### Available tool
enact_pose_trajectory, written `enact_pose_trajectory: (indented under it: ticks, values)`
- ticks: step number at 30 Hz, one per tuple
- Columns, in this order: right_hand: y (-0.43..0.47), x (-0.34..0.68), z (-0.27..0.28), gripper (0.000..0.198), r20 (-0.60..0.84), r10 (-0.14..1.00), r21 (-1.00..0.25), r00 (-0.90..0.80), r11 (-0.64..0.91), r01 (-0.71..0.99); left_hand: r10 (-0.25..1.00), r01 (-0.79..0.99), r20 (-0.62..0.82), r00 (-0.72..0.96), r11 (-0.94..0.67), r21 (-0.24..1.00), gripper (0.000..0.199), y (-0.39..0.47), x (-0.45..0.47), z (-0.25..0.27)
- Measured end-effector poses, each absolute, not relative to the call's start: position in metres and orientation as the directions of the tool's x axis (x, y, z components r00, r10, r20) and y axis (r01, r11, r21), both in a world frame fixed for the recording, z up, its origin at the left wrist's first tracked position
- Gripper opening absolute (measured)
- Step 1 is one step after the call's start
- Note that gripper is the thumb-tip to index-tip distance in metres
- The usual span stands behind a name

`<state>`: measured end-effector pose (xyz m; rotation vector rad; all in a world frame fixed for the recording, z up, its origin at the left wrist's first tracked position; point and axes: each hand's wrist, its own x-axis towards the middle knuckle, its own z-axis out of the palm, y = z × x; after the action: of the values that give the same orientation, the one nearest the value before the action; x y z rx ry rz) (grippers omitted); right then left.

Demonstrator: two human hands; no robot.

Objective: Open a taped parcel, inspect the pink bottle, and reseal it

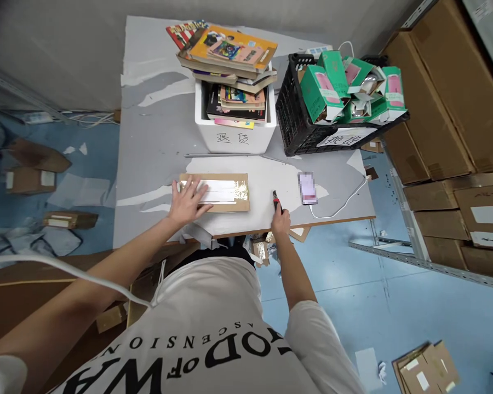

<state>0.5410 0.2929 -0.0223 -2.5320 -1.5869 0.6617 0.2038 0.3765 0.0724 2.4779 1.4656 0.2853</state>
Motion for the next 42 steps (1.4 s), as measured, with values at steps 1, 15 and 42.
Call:
enact_pose_trajectory:
  ticks: [1,15,42]
  values:
    - [0.293,0.537,-0.03,0.057,-0.294,0.881,-0.281,0.37,-0.45,0.848,0.863,0.808,0.059,0.501,-0.492,0.324,0.054,0.37,0.205,0.071]
    - [0.388,0.459,0.074,0.067,-0.02,0.922,-0.308,-0.386,0.361,0.88,0.846,0.73,0.048,0.53,-0.484,0.482,0.042,0.338,0.212,0.042]
    - [0.484,0.407,0.088,0.042,0.032,0.969,-0.174,-0.245,0.247,0.953,0.809,0.732,0.073,0.583,-0.563,0.383,0.05,0.33,0.209,0.046]
